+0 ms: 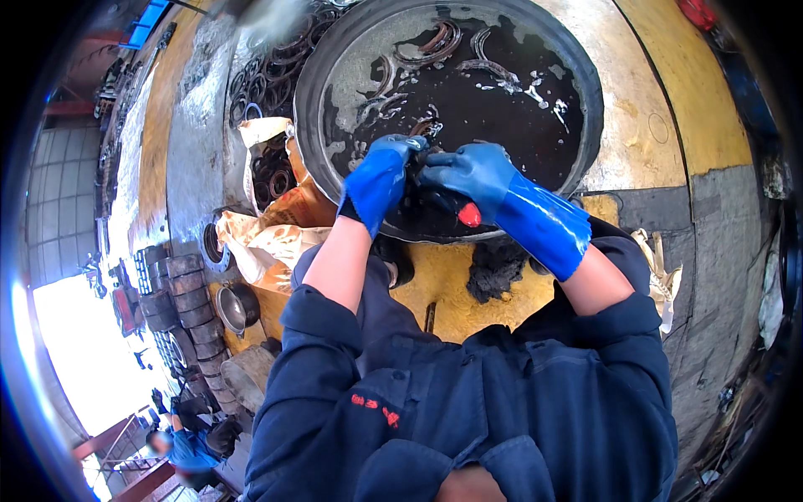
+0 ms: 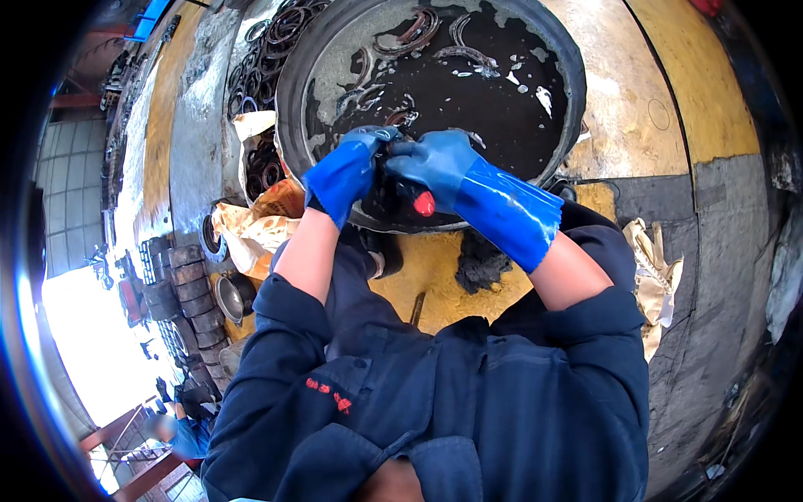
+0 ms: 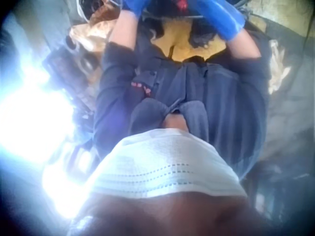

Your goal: The person repeatedly scrubs small, dark metal rings with a red-handled brush over a large circular basin filled with dark liquid. After scrubbing each ring, the person places it into a nearby white sack. The process is repeated for multiple rings throughout the clip.

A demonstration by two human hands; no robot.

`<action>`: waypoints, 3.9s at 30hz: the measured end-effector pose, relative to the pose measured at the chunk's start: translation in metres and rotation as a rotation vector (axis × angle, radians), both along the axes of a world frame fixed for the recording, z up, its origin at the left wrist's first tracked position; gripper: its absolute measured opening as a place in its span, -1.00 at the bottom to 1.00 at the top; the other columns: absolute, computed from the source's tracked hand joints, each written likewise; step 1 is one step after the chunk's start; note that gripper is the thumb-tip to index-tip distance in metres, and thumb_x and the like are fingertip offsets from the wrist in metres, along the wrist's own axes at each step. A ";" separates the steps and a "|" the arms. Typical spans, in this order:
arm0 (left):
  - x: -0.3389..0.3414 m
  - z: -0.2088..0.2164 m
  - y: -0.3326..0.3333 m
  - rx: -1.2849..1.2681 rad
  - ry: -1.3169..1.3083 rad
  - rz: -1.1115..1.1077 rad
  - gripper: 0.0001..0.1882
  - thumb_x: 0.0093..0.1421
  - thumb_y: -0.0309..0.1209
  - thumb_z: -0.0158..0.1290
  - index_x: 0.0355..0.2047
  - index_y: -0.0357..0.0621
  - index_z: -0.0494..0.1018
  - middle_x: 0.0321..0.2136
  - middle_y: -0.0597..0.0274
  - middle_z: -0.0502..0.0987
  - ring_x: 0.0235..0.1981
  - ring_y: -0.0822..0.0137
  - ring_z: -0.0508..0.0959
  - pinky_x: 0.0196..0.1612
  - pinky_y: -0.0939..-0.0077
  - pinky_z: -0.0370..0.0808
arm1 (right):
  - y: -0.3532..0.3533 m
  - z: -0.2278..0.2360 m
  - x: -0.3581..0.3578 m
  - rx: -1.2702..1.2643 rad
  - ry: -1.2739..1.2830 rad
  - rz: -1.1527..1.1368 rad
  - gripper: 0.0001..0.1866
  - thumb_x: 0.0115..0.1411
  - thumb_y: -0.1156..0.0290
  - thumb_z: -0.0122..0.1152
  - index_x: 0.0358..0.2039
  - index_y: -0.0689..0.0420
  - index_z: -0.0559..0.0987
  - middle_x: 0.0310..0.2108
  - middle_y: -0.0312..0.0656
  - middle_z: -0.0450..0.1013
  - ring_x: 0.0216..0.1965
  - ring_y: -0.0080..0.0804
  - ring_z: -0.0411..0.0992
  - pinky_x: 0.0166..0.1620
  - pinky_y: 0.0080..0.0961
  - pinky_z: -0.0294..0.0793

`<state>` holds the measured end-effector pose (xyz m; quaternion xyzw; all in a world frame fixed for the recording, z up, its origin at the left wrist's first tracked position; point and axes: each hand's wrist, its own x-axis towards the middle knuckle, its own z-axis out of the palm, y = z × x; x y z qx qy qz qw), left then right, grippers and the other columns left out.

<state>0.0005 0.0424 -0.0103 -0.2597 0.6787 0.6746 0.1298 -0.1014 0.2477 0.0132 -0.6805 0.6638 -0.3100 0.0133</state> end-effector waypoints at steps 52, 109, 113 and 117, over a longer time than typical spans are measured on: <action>-0.004 0.013 -0.013 -0.138 0.038 0.231 -0.66 0.28 -0.30 0.16 -0.02 -0.25 0.51 -0.33 0.27 0.68 -0.34 0.44 0.64 -0.33 0.59 0.44 | -0.010 0.008 -0.021 -0.125 -1.096 -0.540 -0.77 0.24 0.35 0.33 -0.13 0.15 0.68 -0.21 -0.17 0.65 -0.17 -0.45 0.60 -0.01 -0.48 0.58; -0.013 0.011 0.003 -0.837 0.432 0.037 -0.76 0.17 -0.34 0.16 -0.19 -0.19 0.57 -0.30 -0.18 0.60 -0.22 -0.19 0.61 -0.20 0.14 0.54 | -0.024 -0.041 -0.023 0.429 -1.444 -0.748 -0.68 0.16 0.21 0.36 -0.19 0.19 0.69 -0.32 -0.20 0.63 -0.33 -0.46 0.54 -0.21 -0.49 0.52; -0.014 0.022 0.005 -1.010 0.398 -0.018 -0.72 0.13 -0.37 0.16 -0.14 -0.17 0.57 -0.26 -0.16 0.61 -0.19 -0.19 0.60 -0.18 0.12 0.54 | -0.017 -0.021 -0.030 0.279 -1.360 -0.596 -0.66 0.17 0.20 0.36 -0.17 0.19 0.69 -0.33 -0.25 0.62 -0.33 -0.56 0.52 -0.21 -0.51 0.51; -0.013 0.017 -0.001 -1.063 0.469 -0.047 -0.69 0.08 -0.40 0.17 -0.13 -0.16 0.57 -0.25 -0.14 0.61 -0.18 -0.18 0.61 -0.17 0.13 0.55 | -0.017 0.003 -0.015 -0.248 -0.379 -0.718 -0.75 0.24 0.15 0.18 -0.33 0.04 0.67 -0.40 -0.16 0.60 -0.30 -0.11 0.58 -0.24 -0.28 0.56</action>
